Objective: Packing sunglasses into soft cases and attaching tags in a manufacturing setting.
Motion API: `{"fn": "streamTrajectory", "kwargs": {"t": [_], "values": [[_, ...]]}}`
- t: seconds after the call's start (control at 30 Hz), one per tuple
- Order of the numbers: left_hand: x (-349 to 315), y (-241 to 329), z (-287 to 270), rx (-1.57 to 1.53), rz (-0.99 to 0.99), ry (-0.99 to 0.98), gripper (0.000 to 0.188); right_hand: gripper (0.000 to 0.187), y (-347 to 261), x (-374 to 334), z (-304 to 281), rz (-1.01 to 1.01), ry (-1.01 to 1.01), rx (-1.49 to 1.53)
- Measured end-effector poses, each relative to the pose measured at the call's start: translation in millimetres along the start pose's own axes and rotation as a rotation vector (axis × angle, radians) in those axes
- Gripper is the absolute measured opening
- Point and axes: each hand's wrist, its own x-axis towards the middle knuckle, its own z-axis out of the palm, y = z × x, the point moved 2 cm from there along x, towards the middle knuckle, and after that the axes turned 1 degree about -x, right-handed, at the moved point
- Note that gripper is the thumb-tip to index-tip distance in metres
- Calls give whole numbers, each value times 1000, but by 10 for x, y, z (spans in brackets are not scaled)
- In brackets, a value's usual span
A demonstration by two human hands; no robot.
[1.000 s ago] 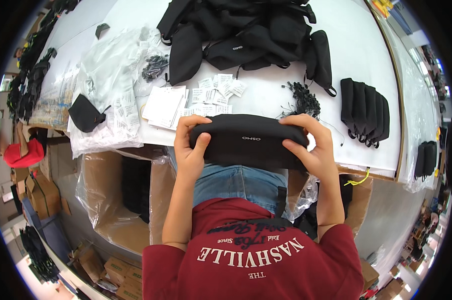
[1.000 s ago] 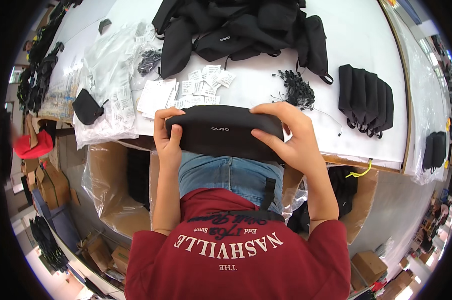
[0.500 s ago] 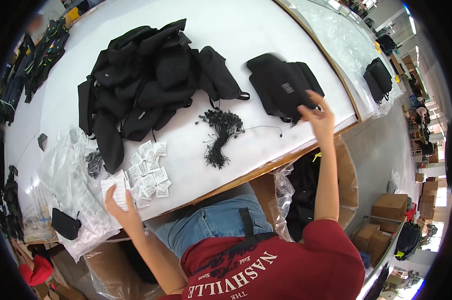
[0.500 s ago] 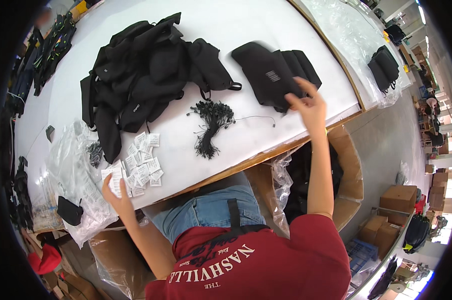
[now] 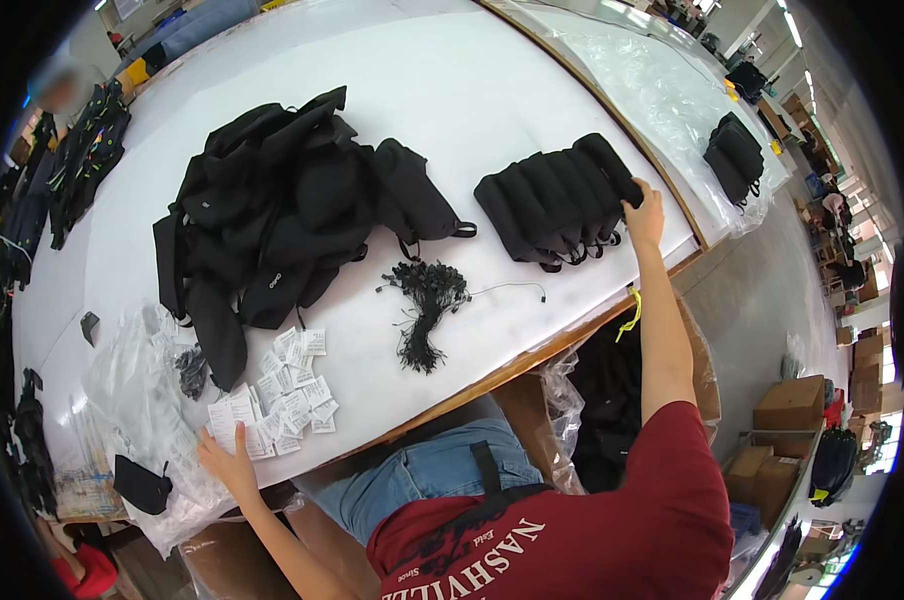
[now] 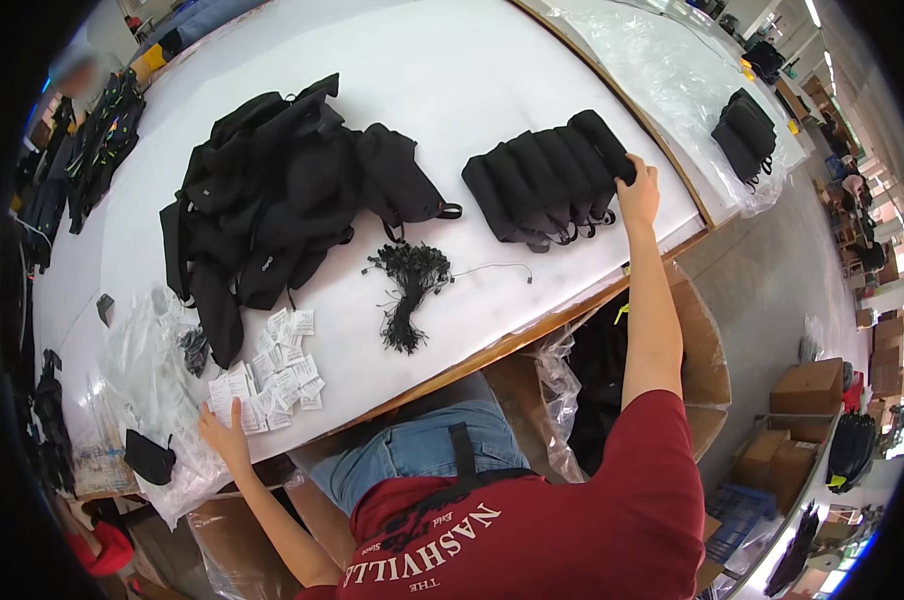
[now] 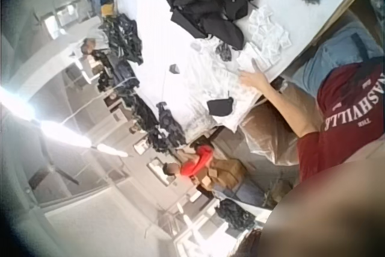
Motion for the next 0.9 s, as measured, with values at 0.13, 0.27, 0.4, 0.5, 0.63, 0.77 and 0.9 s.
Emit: {"fn": "streamTrajectory", "kwargs": {"t": [0.13,0.27,0.4,0.5,0.63,0.77,0.9], "values": [[-1,-64,64,27,3,9,71,50,11,-18,29,2,-51,16],[-16,-91,44,16,40,43,62,54,96,16,-16,-18,-190,-23],[10,-32,50,-5,152,166,57,55,203,7,-58,-77,-248,54],[-1,110,-34,-23,163,212,51,48,112,-72,-141,-91,-58,-102],[46,108,-110,-59,123,233,45,27,-573,-326,-451,-171,-116,110],[166,146,-284,-326,-52,-51,37,13,-1104,-978,-401,-287,-595,388],[115,391,-467,-627,-76,-49,43,13,-1480,-1528,-128,-478,-681,265]]}}
